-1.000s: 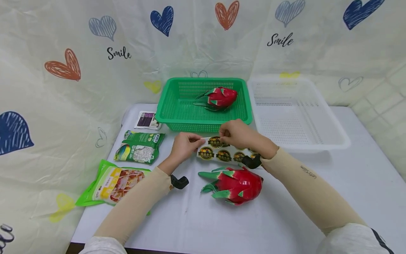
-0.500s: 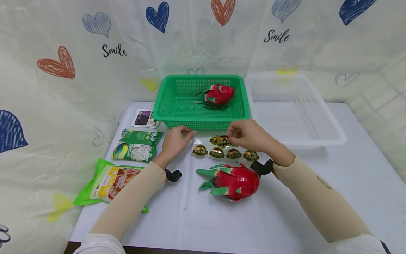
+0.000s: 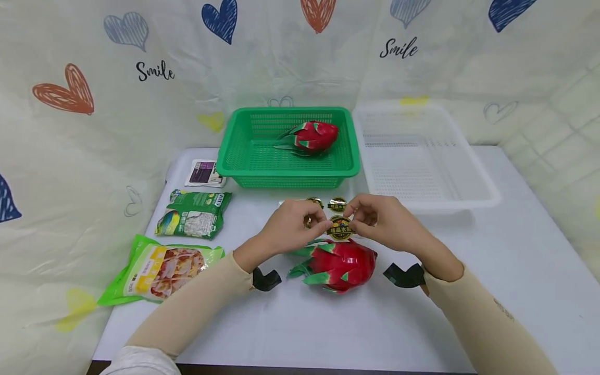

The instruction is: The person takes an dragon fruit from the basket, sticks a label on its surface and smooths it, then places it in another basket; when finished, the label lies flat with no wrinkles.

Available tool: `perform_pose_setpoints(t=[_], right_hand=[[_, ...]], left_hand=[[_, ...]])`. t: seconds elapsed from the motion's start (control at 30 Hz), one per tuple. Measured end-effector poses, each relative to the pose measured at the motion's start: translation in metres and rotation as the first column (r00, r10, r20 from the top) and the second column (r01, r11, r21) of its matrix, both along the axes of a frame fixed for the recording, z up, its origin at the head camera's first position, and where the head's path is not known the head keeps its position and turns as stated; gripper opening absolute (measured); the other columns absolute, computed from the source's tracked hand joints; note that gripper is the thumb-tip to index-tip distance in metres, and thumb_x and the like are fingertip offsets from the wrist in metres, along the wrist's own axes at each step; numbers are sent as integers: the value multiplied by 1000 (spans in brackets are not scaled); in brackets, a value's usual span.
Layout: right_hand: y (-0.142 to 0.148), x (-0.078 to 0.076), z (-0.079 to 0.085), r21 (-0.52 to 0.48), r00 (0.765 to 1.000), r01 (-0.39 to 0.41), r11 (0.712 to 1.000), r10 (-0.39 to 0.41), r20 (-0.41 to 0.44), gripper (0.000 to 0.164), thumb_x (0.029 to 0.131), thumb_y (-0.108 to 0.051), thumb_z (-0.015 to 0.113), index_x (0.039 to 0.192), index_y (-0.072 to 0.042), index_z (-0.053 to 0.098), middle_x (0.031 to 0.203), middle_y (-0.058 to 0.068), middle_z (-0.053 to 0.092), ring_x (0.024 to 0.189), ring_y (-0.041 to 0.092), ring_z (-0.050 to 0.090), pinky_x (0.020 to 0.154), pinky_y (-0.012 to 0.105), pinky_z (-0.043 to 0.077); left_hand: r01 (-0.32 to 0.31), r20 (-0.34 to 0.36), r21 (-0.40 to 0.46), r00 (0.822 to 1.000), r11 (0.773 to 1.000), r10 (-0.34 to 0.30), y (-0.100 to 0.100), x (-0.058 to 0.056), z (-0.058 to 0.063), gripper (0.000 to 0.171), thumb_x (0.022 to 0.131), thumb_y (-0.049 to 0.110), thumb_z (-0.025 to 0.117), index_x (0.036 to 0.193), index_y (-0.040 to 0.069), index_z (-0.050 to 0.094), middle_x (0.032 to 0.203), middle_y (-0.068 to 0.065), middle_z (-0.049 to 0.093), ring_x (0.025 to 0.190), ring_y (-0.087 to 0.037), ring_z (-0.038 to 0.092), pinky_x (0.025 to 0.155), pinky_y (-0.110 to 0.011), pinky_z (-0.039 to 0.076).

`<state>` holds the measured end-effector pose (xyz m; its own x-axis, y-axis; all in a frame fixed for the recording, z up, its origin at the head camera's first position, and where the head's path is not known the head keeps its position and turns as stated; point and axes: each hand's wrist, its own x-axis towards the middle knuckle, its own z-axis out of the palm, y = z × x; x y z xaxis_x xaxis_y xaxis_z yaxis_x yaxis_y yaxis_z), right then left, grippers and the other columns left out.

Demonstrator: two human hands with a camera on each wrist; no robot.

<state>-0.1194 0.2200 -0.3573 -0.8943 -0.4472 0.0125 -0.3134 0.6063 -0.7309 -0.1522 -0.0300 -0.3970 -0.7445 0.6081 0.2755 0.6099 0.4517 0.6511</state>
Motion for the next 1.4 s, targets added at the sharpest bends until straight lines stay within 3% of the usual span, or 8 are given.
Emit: perform_pose_setpoints(t=[0.17,0.37,0.43,0.63,0.87,1.1,1.4], right_hand=[[9,20,-3,-71,998,64,995,-64,1,14,95,-5,71,107,-12,68,85,-2,74,75,17,69,71,25,55],[13,37,-11,-144,992,122,982,-118,36,17,96,-6,71,111,-11,67,84,2,73,74,17,70,70,25,56],[13,41,-15,-169,989,146,975,-140,48,17,97,-6,70,112,-11,65,83,6,73,72,16,69,70,26,57],[11,54,-26,-181,973,228,957,-218,71,19,96,-11,74,111,-13,64,80,7,72,68,14,67,67,25,56],[6,61,-34,-126,969,247,961,-246,31,20,93,-12,79,99,-10,61,78,1,66,64,10,61,60,24,49],[9,64,-30,-70,965,262,963,-260,35,25,90,-6,80,95,-9,55,76,2,54,62,6,53,56,22,46],[13,65,-33,-60,974,224,973,-225,-6,23,92,-4,77,97,-9,55,80,1,58,65,6,55,58,22,47]], left_hand=[[-9,26,-49,1000,999,10,8,9,2,23,97,41,73,82,23,68,70,13,63,66,-3,55,59,-19,45],[133,92,-33,987,991,-130,15,17,4,21,102,31,68,84,20,71,71,12,64,68,-5,53,63,-20,45],[142,93,-42,986,989,-138,17,21,7,22,103,29,67,83,20,70,67,11,61,66,-5,52,63,-20,44],[97,100,-167,992,981,-81,25,30,11,27,103,34,65,80,21,69,58,10,53,61,-5,51,59,-22,42],[13,-1,-340,1000,940,-14,31,35,13,39,102,38,64,66,24,61,53,11,50,56,-8,52,50,-25,38],[27,-38,-374,998,927,-44,35,36,12,50,102,37,64,57,24,46,48,11,40,49,-6,44,43,-22,27],[-23,-17,-381,1000,924,17,43,36,13,38,100,49,65,71,25,55,54,11,52,54,-8,53,43,-25,39]])
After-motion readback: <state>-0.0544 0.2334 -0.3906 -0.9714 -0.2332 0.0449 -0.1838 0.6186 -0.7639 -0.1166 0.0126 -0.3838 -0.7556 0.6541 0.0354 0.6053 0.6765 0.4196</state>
